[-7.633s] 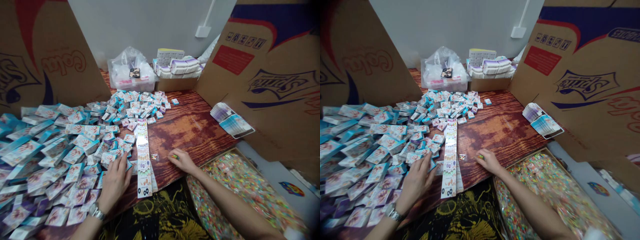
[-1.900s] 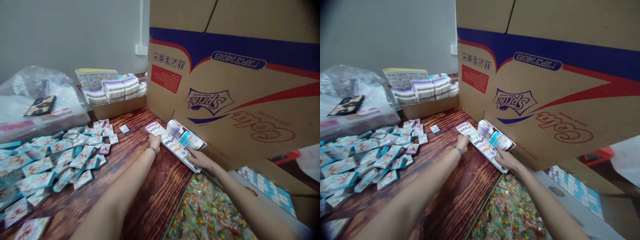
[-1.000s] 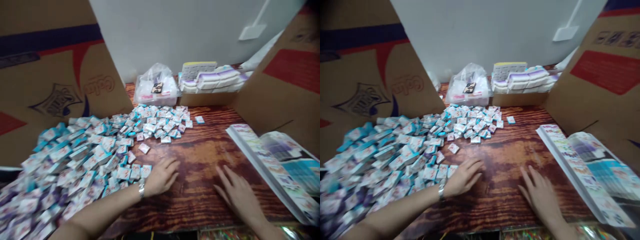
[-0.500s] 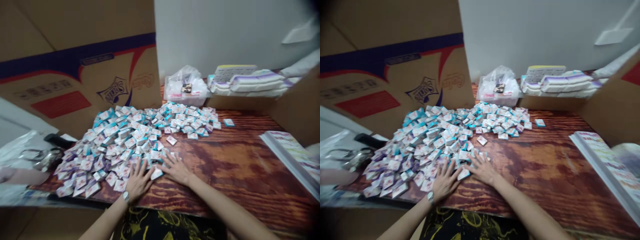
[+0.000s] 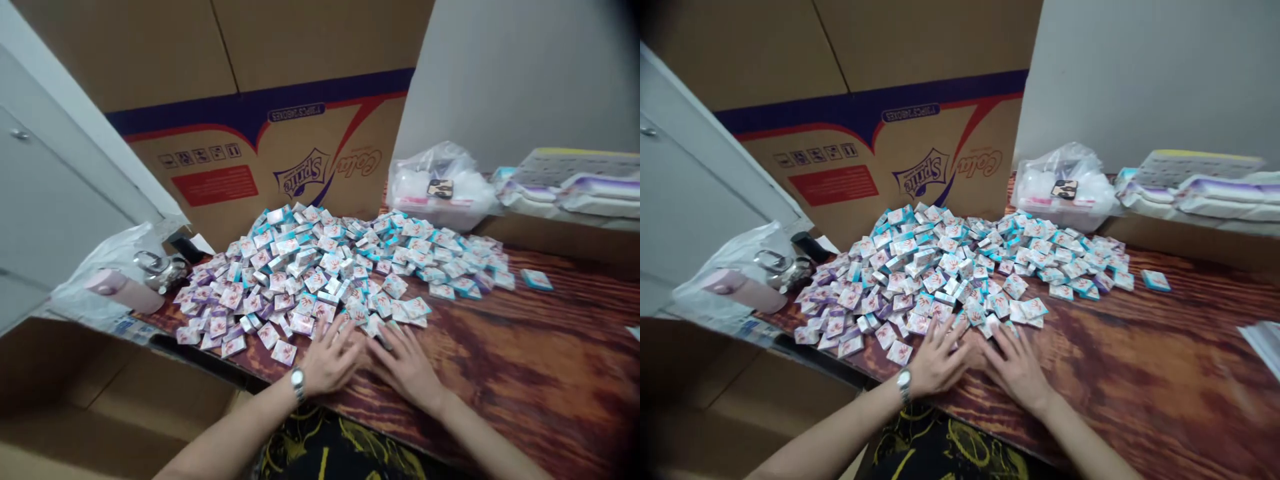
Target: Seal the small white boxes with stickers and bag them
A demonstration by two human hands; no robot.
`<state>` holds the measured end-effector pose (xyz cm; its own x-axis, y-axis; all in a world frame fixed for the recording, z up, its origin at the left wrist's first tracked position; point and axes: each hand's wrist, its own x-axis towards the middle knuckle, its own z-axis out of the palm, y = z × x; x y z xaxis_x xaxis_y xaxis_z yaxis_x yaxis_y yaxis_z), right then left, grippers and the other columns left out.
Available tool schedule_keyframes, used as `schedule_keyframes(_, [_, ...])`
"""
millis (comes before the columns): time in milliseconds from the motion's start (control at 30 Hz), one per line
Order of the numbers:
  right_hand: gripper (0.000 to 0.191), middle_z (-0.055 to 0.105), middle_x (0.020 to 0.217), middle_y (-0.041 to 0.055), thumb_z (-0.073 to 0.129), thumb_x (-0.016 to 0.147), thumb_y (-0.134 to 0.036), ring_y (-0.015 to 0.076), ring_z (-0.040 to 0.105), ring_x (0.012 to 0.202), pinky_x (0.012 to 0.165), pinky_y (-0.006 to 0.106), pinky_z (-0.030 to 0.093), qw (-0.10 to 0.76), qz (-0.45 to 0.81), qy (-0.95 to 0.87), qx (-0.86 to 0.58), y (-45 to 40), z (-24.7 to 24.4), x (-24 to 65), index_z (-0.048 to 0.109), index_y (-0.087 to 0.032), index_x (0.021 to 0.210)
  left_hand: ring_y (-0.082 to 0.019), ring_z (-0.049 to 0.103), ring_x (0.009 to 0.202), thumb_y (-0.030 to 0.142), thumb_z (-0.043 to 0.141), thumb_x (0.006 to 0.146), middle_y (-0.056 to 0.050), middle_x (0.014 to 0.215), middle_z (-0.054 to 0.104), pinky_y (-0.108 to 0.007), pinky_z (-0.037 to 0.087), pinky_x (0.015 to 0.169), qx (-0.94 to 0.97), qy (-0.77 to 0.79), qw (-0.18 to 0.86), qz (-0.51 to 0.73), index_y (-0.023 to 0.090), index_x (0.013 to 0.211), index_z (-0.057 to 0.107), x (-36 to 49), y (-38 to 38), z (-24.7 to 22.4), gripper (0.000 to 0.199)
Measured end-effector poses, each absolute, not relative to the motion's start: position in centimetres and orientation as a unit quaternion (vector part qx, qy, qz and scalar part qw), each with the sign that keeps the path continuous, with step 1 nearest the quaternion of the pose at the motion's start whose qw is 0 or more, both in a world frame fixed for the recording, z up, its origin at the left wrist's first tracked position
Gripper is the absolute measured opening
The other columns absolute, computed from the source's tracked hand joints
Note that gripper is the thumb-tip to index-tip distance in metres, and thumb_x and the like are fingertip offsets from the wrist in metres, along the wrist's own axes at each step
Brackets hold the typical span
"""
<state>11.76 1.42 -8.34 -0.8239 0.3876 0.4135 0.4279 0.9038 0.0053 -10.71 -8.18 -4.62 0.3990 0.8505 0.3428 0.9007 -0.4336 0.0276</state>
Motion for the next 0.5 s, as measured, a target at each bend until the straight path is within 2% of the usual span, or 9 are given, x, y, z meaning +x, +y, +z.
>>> schedule_keyframes(100, [0.051, 0.037, 0.144, 0.0088, 0.053, 0.090, -0.031, 0.0327, 0.030, 0.133, 0.102, 0.062, 0.025, 0.178, -0.043, -0.966, -0.183, 0.9, -8.8, 9.9, 0.036, -0.040, 0.137, -0.038, 0.015, 0.138, 0.033, 0.054, 0.085, -0.015, 0.146, 0.033, -0.060, 0.009, 0.108, -0.805, -0.563, 0.135, -0.129, 0.026, 0.139, 0.036, -14.4, -11.6, -6.0, 0.057])
schedule_keyframes(167, [0.050, 0.035, 0.146, 0.0081, 0.050, 0.092, -0.027, 0.0327, 0.031, 0.132, 0.101, 0.062, 0.026, 0.153, -0.035, -0.968, -0.196, 1.9, -8.6, 8.7, 0.035, -0.041, 0.137, -0.037, 0.020, 0.137, 0.028, 0.055, 0.084, -0.014, 0.146, 0.034, -0.058, 0.013, 0.108, -0.788, -0.587, 0.152, -0.107, 0.030, 0.138, 0.038, -16.3, -12.2, -6.9, 0.057])
schedule_keyframes(267, [0.042, 0.039, 0.143, 0.0084, 0.042, 0.096, -0.029, 0.0326, 0.032, 0.131, 0.100, 0.060, 0.029, 0.107, -0.031, -0.960, -0.256, 3.4, -7.2, 7.6, 0.038, -0.036, 0.137, -0.038, 0.024, 0.135, 0.019, 0.053, 0.083, -0.012, 0.147, 0.032, -0.060, 0.019, 0.106, -0.787, -0.590, 0.152, -0.097, 0.034, 0.137, 0.038, -16.7, -11.0, -7.1, 0.058])
schedule_keyframes(333, [0.040, 0.037, 0.144, 0.0084, 0.037, 0.098, -0.030, 0.0309, 0.032, 0.131, 0.099, 0.058, 0.032, 0.089, -0.039, -0.955, -0.279, 3.8, -6.0, 7.6, 0.036, -0.036, 0.137, -0.040, 0.020, 0.136, 0.022, 0.054, 0.081, -0.012, 0.149, 0.028, -0.065, 0.018, 0.103, -0.803, -0.574, 0.115, -0.111, 0.035, 0.140, 0.031, -15.9, -10.0, -6.7, 0.065])
schedule_keyframes(433, [0.038, 0.027, 0.150, 0.0053, 0.030, 0.099, -0.034, 0.0273, 0.027, 0.134, 0.103, 0.054, 0.030, 0.108, -0.050, -0.946, -0.303, 2.7, -5.3, 9.0, 0.035, -0.036, 0.137, -0.040, 0.016, 0.137, 0.029, 0.054, 0.079, -0.008, 0.152, 0.021, -0.069, 0.013, 0.102, -0.835, -0.519, 0.061, -0.171, 0.039, 0.142, 0.018, -13.9, -9.1, -6.3, 0.074])
schedule_keyframes(500, [0.037, 0.032, 0.147, 0.0030, 0.028, 0.100, -0.029, 0.0214, 0.036, 0.129, 0.101, 0.043, 0.037, 0.105, -0.028, -0.940, -0.325, 0.6, -5.6, 10.8, 0.040, -0.035, 0.135, -0.039, 0.017, 0.137, 0.029, 0.052, 0.080, -0.007, 0.152, 0.018, -0.068, 0.015, 0.102, -0.842, -0.489, 0.058, -0.220, 0.038, 0.143, 0.017, -12.2, -9.1, -6.8, 0.073])
